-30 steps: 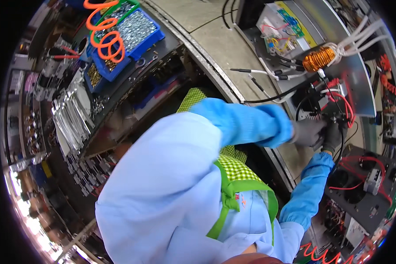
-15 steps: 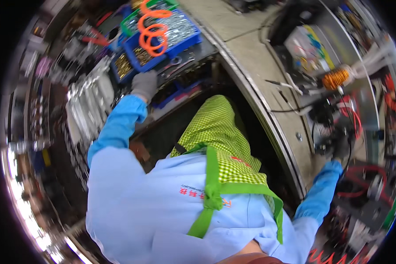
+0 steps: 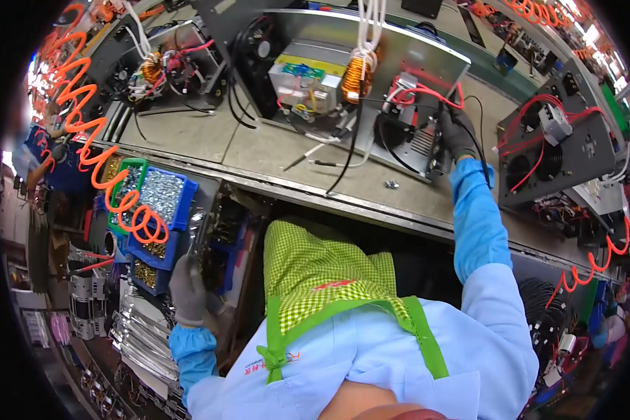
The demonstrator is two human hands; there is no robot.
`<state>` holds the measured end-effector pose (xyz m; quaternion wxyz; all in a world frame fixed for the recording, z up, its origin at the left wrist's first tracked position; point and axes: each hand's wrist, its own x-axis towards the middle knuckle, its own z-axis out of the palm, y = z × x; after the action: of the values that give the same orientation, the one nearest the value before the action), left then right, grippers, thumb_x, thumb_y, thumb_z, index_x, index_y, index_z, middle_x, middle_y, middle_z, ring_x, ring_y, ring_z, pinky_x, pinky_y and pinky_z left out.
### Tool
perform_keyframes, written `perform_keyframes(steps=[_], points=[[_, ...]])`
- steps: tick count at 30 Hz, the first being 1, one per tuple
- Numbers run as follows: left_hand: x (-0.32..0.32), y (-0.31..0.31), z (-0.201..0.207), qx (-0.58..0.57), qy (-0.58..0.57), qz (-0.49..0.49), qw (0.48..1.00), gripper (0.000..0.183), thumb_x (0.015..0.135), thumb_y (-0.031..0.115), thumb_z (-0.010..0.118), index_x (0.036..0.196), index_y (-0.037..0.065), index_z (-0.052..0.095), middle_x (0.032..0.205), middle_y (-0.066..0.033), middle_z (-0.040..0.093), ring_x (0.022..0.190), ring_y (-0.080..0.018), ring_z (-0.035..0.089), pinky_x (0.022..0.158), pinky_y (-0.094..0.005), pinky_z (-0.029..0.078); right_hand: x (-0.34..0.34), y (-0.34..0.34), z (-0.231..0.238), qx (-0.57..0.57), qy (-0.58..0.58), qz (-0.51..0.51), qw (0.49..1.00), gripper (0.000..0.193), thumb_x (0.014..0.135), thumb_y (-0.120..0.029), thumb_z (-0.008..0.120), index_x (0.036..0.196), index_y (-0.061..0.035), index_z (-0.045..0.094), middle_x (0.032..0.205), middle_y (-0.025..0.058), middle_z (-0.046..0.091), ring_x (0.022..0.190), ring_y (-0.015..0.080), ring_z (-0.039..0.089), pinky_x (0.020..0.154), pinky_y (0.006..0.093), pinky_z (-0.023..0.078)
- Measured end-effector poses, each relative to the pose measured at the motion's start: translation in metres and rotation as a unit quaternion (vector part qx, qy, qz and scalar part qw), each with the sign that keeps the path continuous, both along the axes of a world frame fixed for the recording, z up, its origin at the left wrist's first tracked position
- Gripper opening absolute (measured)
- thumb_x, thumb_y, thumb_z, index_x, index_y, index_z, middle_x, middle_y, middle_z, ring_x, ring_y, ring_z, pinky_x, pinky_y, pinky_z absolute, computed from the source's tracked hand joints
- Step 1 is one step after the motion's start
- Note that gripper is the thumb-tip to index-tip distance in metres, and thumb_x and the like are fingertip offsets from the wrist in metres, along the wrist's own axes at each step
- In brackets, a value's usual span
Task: Assembling components and wiring within an electronic chassis on a production line.
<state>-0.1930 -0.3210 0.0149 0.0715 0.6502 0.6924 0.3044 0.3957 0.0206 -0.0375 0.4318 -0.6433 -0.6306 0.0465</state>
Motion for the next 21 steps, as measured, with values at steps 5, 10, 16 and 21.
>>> perform_keyframes(steps=[5, 10, 16, 21], points=[[0.16, 0.099, 0.02, -0.295, -0.394, -0.323, 0.808, 0.038, 0.094, 0.015, 0.047, 0.129, 0.001, 0.044, 0.078, -0.0065, 0.06, 0.066, -0.0138, 0.062, 0.057, -0.0261, 0.051, -0.017, -0.01, 0.02, -0.01, -0.016, 0.038, 0.999, 0.039, 0.089, -0.043, 0.053, 0.102, -0.009, 0.066, 0.088, 0.0161, 0.066, 0.087, 0.0338, 0.063, 0.075, 0.0406, 0.048], [0.313, 0.208, -0.031, -0.426, -0.51, -0.345, 0.662, 0.025, 0.091, 0.018, 0.047, 0.107, -0.001, 0.05, 0.067, -0.0041, 0.054, 0.051, -0.0098, 0.05, 0.046, -0.0251, 0.041, -0.004, -0.003, 0.004, -0.002, -0.057, 0.028, 0.998, 0.037, 0.089, -0.04, 0.052, 0.103, -0.0096, 0.067, 0.09, 0.0163, 0.066, 0.089, 0.0333, 0.063, 0.077, 0.0404, 0.048], [0.37, 0.26, -0.046, 0.035, -0.298, -0.557, 0.775, 0.017, 0.089, 0.019, 0.057, 0.083, 0.002, 0.055, 0.072, -0.0037, 0.053, 0.059, -0.0108, 0.052, 0.048, -0.0246, 0.042, -0.011, -0.007, 0.014, -0.021, -0.012, 0.035, 0.999, 0.033, 0.089, -0.037, 0.054, 0.102, -0.0089, 0.067, 0.089, 0.0154, 0.066, 0.088, 0.0321, 0.064, 0.077, 0.0392, 0.048], [0.386, 0.274, -0.022, -0.501, -0.698, -0.263, 0.438, 0.015, 0.086, 0.019, 0.059, 0.077, 0.007, 0.058, 0.068, -0.0015, 0.053, 0.054, -0.007, 0.048, 0.037, -0.0177, 0.031, 0.002, 0.001, -0.006, 0.009, -0.001, 0.021, 1.0, 0.033, 0.089, -0.036, 0.053, 0.099, -0.0084, 0.068, 0.093, 0.0152, 0.066, 0.089, 0.0326, 0.063, 0.078, 0.0395, 0.048]])
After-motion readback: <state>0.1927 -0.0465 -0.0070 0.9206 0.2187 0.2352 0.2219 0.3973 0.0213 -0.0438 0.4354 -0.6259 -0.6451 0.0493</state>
